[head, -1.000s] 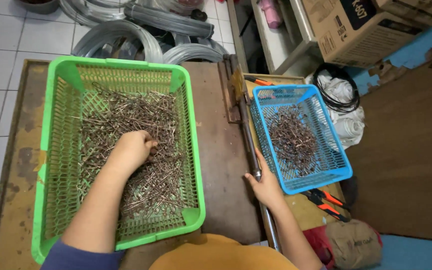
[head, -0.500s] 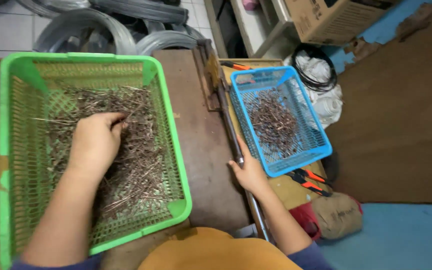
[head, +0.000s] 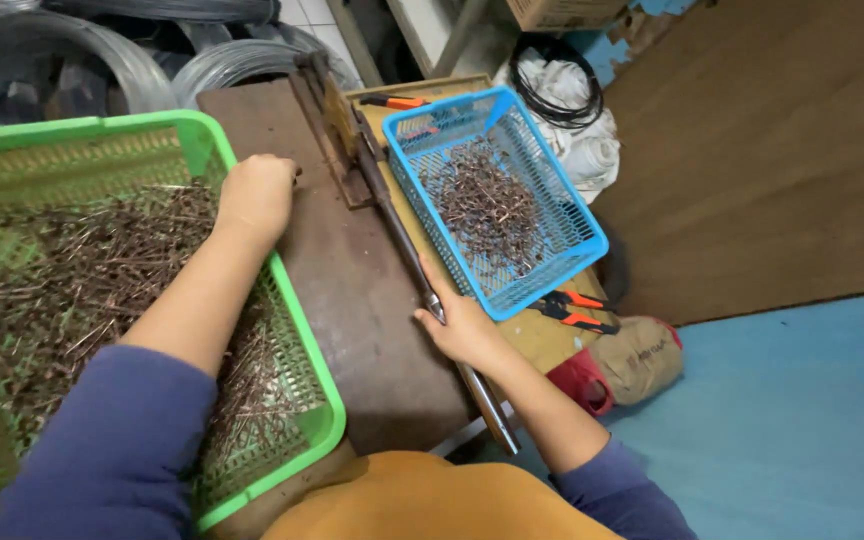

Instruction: Manually bending small metal hooks using a lever-operated jig on a workbench.

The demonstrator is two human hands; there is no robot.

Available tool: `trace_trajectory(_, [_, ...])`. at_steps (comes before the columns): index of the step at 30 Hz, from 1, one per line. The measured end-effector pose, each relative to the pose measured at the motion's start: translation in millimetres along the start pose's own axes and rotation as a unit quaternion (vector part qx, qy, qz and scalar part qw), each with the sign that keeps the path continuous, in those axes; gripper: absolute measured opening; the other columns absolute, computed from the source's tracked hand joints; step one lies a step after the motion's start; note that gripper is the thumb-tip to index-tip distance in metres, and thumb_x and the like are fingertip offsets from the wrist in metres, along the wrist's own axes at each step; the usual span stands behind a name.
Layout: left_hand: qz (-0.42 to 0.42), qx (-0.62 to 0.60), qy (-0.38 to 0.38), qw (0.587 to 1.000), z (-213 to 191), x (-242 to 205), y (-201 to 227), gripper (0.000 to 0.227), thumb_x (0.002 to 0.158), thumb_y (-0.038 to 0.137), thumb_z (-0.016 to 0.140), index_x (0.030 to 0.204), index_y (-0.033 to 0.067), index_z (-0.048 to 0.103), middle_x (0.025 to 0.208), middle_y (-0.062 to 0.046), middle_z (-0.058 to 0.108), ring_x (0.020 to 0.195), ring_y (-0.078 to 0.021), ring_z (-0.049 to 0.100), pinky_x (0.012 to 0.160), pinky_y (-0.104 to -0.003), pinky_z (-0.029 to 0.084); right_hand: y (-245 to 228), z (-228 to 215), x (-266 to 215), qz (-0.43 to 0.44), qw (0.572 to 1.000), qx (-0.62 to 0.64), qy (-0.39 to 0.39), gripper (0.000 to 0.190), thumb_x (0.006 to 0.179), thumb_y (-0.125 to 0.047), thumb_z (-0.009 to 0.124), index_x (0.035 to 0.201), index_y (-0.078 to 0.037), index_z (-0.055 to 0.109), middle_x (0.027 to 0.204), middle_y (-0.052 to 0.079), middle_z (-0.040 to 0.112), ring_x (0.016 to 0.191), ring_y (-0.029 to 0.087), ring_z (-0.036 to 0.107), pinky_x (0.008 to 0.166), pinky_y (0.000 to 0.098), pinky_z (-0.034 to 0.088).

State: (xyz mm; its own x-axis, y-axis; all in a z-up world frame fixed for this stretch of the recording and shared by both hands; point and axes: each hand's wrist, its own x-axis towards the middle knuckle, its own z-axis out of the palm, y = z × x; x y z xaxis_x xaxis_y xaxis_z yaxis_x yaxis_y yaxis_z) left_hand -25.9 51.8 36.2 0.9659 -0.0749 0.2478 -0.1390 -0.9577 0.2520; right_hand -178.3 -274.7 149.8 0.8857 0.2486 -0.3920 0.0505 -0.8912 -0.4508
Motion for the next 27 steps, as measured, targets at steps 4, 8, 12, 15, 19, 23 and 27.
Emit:
trace_trajectory(4, [0.009, 0.011, -0.018, 1.0, 15.0, 25.8, -0.4, 0.023, 0.1, 0.003, 0.062, 0.097, 0.0096, 0.083, 0.089, -0.011, 0.079, 0.092, -0.0366, 0.082, 0.082, -0.05, 0.068, -2.1, -26.4, -6.4, 0.011, 1.0, 0.01, 0.008, 0.087, 0.102, -0.031, 0.067, 0.174, -0.044, 0.021, 0.133, 0.03, 0.072, 0.126, 0.052, 0.067, 0.109, 0.0582, 0.056])
trace_trajectory(8, [-0.02, -0.018, -0.036, 0.999, 9.1, 30.9, 1.9, 0.023, 0.1, 0.001, 0.061, 0.098, 0.0078, 0.083, 0.089, -0.017, 0.079, 0.092, -0.0417, 0.081, 0.082, -0.053, 0.068, -18.2, -60.5, -16.4, -0.001, 1.0, -0.013, -0.015, 0.082, 0.101, -0.032, 0.067, 0.172, -0.043, 0.028, 0.133, 0.023, 0.075, 0.125, 0.049, 0.068, 0.106, 0.0573, 0.057])
trace_trajectory(12, [-0.052, -0.069, -0.064, 0.994, 0.0, 27.5, 4.5, 0.028, 0.102, 0.0, 0.059, 0.107, 0.0101, 0.084, 0.097, -0.02, 0.081, 0.1, -0.0446, 0.08, 0.09, -0.054, 0.066, -37.3, -76.2, -24.9, 0.012, 0.999, -0.02, -0.031, 0.08, 0.102, -0.032, 0.065, 0.173, -0.04, 0.028, 0.123, 0.022, 0.08, 0.119, 0.048, 0.072, 0.101, 0.0563, 0.059])
trace_trajectory(15, [-0.032, -0.063, -0.069, 0.995, -1.7, 29.4, 3.5, 0.028, 0.104, 0.002, 0.061, 0.111, 0.0148, 0.085, 0.1, -0.016, 0.082, 0.103, -0.0414, 0.08, 0.093, -0.052, 0.066, -37.1, -78.4, -22.4, 0.015, 0.999, -0.015, -0.038, 0.08, 0.102, -0.033, 0.065, 0.173, -0.039, 0.029, 0.122, 0.024, 0.079, 0.119, 0.049, 0.072, 0.098, 0.0567, 0.059])
trace_trajectory(19, [-0.054, -0.103, -0.067, 0.991, 6.9, 39.3, 3.3, 0.029, 0.106, 0.004, 0.062, 0.116, 0.0196, 0.084, 0.106, -0.015, 0.082, 0.106, -0.0419, 0.079, 0.095, -0.053, 0.065, -42.3, -80.6, -23.2, 0.019, 0.998, -0.024, -0.045, 0.08, 0.103, -0.034, 0.063, 0.174, -0.038, 0.026, 0.122, 0.024, 0.079, 0.119, 0.049, 0.072, 0.099, 0.0568, 0.059])
trace_trajectory(23, [-0.055, -0.164, -0.047, 0.984, 39.7, 60.0, 4.2, 0.025, 0.101, 0.008, 0.076, 0.121, 0.0202, 0.084, 0.108, -0.012, 0.083, 0.109, -0.0378, 0.078, 0.096, -0.049, 0.064, -40.1, -75.7, -24.0, 0.019, 0.999, -0.009, -0.044, 0.084, 0.102, -0.031, 0.065, 0.175, -0.036, 0.023, 0.124, 0.027, 0.077, 0.118, 0.052, 0.071, 0.1, 0.0594, 0.058])
trace_trajectory(27, [-0.044, -0.188, -0.049, 0.98, 37.3, 67.9, 11.0, 0.023, 0.103, 0.009, 0.075, 0.122, 0.0204, 0.083, 0.113, -0.011, 0.083, 0.111, -0.0366, 0.077, 0.097, -0.049, 0.063, -27.8, -61.5, -17.8, 0.016, 0.999, 0.008, -0.038, 0.084, 0.102, -0.031, 0.066, 0.175, -0.036, 0.023, 0.126, 0.028, 0.077, 0.118, 0.054, 0.07, 0.101, 0.0598, 0.058])
